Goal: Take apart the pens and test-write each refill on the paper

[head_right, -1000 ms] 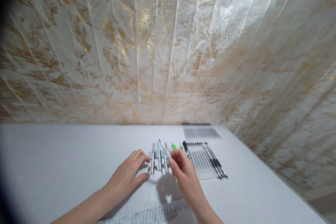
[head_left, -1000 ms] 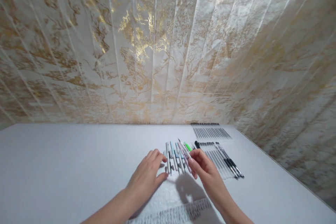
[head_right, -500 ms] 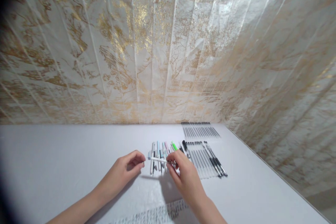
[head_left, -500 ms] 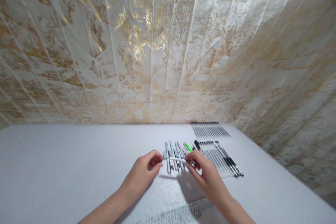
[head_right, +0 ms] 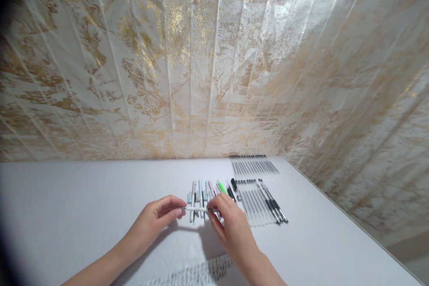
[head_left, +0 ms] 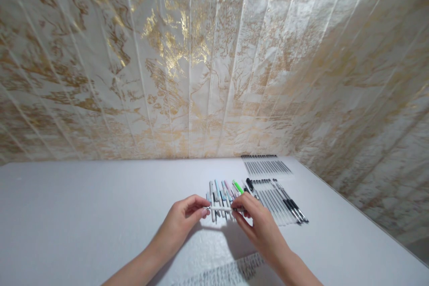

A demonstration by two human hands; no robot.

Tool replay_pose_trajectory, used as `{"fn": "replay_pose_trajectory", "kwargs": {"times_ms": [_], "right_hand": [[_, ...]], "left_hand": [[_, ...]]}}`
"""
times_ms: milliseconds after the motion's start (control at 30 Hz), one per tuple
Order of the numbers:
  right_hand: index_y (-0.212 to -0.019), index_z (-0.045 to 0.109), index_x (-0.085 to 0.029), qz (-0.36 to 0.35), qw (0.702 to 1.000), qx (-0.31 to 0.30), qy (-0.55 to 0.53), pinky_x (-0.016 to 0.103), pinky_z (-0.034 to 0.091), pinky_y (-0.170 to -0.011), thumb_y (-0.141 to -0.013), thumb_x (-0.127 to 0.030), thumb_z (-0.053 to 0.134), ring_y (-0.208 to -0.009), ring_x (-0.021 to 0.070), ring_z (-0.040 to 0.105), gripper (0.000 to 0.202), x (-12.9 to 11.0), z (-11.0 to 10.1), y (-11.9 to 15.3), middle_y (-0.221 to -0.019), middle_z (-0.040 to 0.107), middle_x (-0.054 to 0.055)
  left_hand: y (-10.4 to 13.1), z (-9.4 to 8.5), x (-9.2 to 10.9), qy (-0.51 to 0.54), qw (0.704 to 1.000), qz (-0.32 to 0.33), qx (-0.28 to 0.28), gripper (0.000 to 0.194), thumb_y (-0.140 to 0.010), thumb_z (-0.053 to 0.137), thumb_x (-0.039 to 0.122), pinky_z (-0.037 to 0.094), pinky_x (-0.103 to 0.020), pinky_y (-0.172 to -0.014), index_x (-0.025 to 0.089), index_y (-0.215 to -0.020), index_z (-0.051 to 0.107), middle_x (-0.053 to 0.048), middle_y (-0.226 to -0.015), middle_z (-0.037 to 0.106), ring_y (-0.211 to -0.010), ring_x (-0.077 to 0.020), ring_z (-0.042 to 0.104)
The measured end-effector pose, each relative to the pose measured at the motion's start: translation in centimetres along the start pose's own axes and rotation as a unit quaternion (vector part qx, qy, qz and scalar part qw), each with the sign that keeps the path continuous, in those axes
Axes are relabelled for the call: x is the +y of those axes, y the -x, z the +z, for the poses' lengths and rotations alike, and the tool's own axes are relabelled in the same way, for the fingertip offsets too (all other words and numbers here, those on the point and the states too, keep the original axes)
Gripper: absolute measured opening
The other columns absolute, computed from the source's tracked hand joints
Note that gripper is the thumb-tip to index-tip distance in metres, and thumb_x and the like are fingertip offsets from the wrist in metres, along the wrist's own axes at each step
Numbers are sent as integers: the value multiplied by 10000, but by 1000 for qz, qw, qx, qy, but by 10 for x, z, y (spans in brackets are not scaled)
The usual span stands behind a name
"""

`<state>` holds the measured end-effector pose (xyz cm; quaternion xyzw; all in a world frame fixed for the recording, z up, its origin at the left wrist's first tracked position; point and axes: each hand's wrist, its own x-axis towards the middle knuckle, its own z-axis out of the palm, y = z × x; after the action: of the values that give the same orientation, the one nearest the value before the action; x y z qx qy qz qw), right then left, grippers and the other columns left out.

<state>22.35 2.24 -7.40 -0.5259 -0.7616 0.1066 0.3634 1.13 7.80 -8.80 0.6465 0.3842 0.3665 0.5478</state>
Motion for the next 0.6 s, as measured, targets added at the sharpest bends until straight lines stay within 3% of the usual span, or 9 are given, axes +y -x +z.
{"fn": "replay_pose_trajectory", "kwargs": {"times_ms": [200,267,367,467,600], "right_hand": [[-784,616,-212,72,994,-76,-22,254,361,-575,-957,-300,433,-596,159,518,267,3,1,1,-646,561,-3],[-900,628,-222,104,988,-93,-59,254,354,-569,-962,-340,417,-566,154,508,250,5,-1,0,-603,536,-24],[-1139,536,-233,124,981,-74,-130,248,380,-583,-896,-355,532,-609,148,517,272,8,-7,-2,-773,582,-7],[-940,576,-201,138,979,-42,-143,238,347,-550,-868,-395,562,-588,138,468,207,12,-13,-4,-728,539,-11],[-629,570,-173,196,969,-59,-140,247,274,-500,-939,-540,359,-465,121,367,525,14,-13,-5,-486,389,-41]], "left_hand": [[2,0,1,11,1000,6,7,148,-762,642,305,452,-297,-781,190,-840,692,-18,-799,713,-804,-196,630],[1,-1,2,14,1000,6,15,152,-754,647,311,456,-298,-780,190,-833,693,-18,-797,713,-802,-197,633],[-3,-3,1,22,999,6,40,154,-730,645,313,462,-299,-775,191,-818,680,-8,-768,700,-787,-193,632],[-5,-5,1,28,998,6,61,155,-706,645,311,466,-300,-770,192,-802,670,3,-733,684,-763,-186,630],[-4,-5,2,31,997,4,66,181,-695,653,333,474,-309,-769,187,-800,675,0,-723,685,-763,-190,637]]}}
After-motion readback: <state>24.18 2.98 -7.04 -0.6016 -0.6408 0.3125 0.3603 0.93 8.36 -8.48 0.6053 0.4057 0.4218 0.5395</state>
